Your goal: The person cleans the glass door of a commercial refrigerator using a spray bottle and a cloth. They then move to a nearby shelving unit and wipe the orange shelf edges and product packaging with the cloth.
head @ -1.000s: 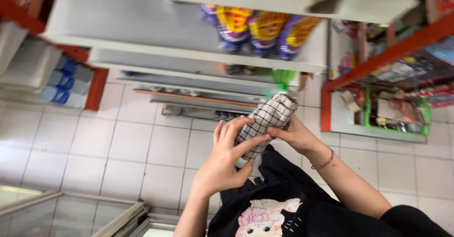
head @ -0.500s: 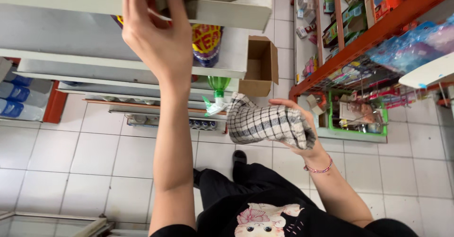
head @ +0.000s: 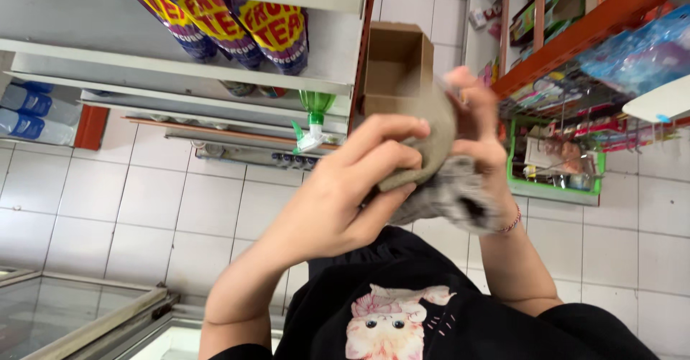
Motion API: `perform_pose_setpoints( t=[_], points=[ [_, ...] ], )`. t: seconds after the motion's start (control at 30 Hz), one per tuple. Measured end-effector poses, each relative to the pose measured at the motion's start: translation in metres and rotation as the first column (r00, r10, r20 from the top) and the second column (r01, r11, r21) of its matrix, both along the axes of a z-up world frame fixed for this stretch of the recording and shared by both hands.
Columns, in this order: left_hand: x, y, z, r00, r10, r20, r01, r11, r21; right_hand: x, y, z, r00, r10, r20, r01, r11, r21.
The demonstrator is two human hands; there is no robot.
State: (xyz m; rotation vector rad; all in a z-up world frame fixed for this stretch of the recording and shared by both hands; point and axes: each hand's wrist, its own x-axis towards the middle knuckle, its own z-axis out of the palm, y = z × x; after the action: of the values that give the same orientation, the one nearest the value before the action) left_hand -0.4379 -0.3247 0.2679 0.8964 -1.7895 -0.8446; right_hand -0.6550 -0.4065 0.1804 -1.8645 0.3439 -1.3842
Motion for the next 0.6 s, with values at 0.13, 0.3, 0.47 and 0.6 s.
perform_pose_setpoints(
  t=[0.13, 0.3, 0.47, 0.6],
  points=[
    [-0.009, -0.005, -0.066, 0.991, 0.079, -0.108, -0.064, 0.989, 0.136, -0.013, -0.013, -0.03, 0.959, 0.216, -0.185, -0.183, 0.966, 0.183],
    [-0.005, 0.005, -0.193, 0.863, 0.486, -0.137, -0.398, 0.821, 0.408, -0.019, -0.012, -0.093, 0.903, -0.002, -0.43, 0.159, 0.931, 0.328],
    [0.017, -0.006, -0.304, 0.656, 0.741, -0.143, -0.029, 0.214, 0.976, -0.008, -0.013, -0.106, 0.907, -0.111, -0.406, 0.277, 0.884, 0.376],
    [0.038, -0.029, -0.339, 0.357, 0.82, -0.447, 0.363, 0.319, 0.875, 0.004, -0.013, -0.104, 0.883, -0.176, -0.435, 0.35, 0.864, 0.361]
  ],
)
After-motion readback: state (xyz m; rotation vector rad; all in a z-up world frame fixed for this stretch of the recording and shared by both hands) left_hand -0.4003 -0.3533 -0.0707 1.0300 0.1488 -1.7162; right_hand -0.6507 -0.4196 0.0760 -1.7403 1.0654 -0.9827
